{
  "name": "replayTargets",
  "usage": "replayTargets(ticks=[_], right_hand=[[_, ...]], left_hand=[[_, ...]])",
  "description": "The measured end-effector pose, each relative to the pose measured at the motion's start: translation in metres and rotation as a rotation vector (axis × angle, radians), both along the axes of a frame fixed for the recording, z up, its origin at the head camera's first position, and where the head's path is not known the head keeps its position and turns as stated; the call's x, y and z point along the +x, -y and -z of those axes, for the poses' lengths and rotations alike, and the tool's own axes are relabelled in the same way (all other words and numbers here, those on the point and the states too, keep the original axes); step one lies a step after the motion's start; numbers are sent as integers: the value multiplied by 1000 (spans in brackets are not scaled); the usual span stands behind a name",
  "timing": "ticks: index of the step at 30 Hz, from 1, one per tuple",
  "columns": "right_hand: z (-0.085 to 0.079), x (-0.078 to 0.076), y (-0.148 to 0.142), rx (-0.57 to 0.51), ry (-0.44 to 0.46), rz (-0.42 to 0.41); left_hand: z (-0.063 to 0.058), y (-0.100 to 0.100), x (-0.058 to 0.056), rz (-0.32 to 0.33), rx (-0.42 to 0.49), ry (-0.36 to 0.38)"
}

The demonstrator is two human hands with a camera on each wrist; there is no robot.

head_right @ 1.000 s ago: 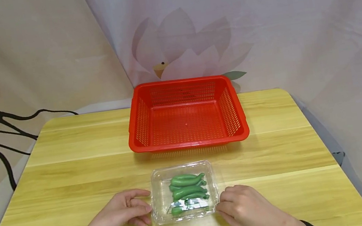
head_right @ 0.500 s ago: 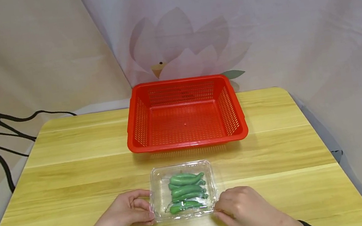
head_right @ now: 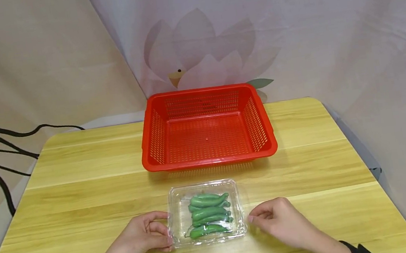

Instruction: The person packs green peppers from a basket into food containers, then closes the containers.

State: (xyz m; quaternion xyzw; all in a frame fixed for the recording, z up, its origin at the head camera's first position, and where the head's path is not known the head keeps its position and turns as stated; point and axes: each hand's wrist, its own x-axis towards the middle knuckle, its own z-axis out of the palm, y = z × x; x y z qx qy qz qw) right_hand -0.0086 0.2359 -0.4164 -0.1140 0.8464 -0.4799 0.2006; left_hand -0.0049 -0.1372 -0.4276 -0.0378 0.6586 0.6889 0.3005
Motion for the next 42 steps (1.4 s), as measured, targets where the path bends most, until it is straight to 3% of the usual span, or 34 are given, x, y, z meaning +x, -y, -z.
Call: replayTargets(ticks=[4,20,42], right_hand=[[5,-2,0,-31,121,-22],[17,1,6,-185,255,-142],[22,2,8,-271,331,-132]], left_hand=[[0,0,0,0,-1,0],[0,0,0,2,5,-6],[1,1,0,2,-4,-12]])
